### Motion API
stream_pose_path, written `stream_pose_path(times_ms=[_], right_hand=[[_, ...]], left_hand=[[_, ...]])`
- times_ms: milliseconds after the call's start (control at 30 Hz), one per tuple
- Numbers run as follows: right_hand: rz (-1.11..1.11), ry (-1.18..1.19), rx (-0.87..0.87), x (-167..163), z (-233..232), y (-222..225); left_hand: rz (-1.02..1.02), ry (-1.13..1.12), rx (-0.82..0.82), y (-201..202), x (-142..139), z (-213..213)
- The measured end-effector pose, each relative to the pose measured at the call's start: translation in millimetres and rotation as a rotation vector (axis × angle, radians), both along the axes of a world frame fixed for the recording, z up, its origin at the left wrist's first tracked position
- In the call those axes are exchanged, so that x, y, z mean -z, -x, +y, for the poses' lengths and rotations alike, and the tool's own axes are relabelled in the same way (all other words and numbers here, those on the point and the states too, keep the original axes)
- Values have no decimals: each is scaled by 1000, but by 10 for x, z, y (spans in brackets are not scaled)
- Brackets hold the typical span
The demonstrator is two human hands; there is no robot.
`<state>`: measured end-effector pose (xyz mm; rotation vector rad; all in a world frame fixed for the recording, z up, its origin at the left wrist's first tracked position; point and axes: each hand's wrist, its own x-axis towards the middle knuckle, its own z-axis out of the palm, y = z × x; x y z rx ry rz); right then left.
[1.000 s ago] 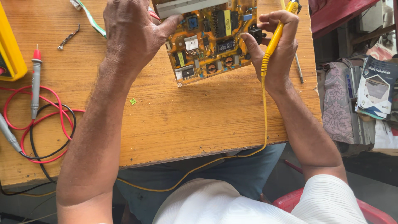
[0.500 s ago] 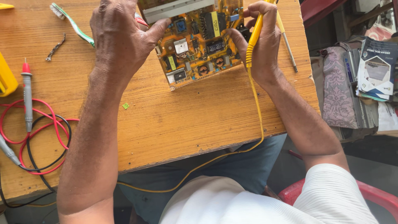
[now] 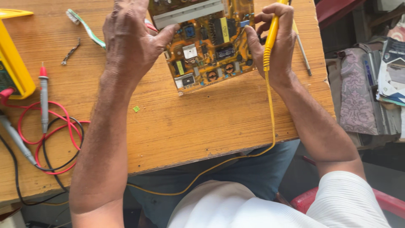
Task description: The person uses a soldering iron to reflow solder joints on a circuit board. They hold the board with one hand and apply the soldering iron to various points on both sides of the board, flipping it over to access the other side.
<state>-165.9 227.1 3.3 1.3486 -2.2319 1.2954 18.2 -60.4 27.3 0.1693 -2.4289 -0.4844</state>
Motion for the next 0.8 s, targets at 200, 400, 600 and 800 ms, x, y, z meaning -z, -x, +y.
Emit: stream_pose_path(times_ms=[200,400,600,800], right_hand=[[43,1,-33,22,-37,10],[10,27,-36,33,-39,3],[-4,72,-21,23,-5,5],[30,86,-22,33,-25,25]], left_hand=[[3,34,9,-43,-61,-6],[-41,-46,33,-49,-93,-7],[-19,-35,44,-40,-85,-28],[-38,-44,50,-47,-63,-63]])
